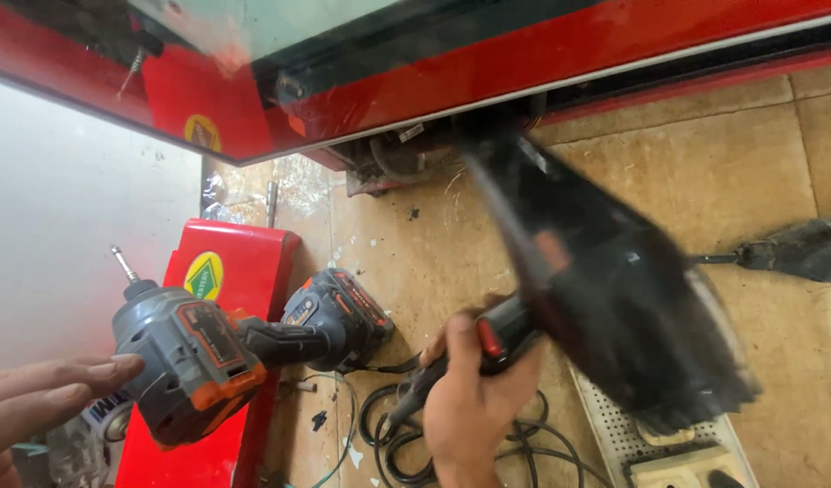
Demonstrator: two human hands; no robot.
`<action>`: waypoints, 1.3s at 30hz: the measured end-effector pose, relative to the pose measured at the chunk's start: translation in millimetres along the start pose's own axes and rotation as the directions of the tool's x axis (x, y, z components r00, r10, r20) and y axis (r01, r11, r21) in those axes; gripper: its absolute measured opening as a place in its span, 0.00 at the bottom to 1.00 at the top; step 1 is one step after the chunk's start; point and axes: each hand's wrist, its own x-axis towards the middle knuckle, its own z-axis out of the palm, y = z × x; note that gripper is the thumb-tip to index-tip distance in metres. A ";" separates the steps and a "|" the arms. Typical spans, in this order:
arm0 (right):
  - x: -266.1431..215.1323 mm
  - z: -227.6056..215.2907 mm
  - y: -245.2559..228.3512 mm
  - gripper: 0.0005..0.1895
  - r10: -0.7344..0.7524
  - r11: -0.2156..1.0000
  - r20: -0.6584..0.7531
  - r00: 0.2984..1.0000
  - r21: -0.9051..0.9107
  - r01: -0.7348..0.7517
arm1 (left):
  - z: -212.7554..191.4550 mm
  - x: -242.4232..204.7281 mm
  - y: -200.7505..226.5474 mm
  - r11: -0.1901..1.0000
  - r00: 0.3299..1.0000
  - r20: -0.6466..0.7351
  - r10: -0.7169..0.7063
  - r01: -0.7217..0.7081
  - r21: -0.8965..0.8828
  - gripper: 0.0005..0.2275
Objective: Drying the internal components of a refrigerator using a handheld hairdryer during a repair process.
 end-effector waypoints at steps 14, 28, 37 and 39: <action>-11.7 1.8 -9.0 0.17 0.014 0.999 0.003 1.000 0.032 -0.015 | -8.1 -25.2 4.0 0.991 0.990 -0.059 0.132 -0.134 -0.028 0.24; -54.8 19.0 20.0 0.14 -0.392 0.801 0.276 0.878 -0.367 0.473 | -17.6 -42.6 78.3 0.970 0.981 -0.192 0.013 -0.059 -0.238 0.19; -63.7 22.8 8.7 0.16 -0.441 0.698 0.362 0.822 -0.438 0.567 | -23.3 -52.6 87.6 0.936 0.966 -0.254 0.047 -0.132 -0.326 0.17; -62.6 22.2 5.3 0.15 -0.445 0.695 0.373 0.814 -0.430 0.577 | -24.0 -51.7 89.1 0.943 0.966 -0.253 0.055 -0.134 -0.306 0.17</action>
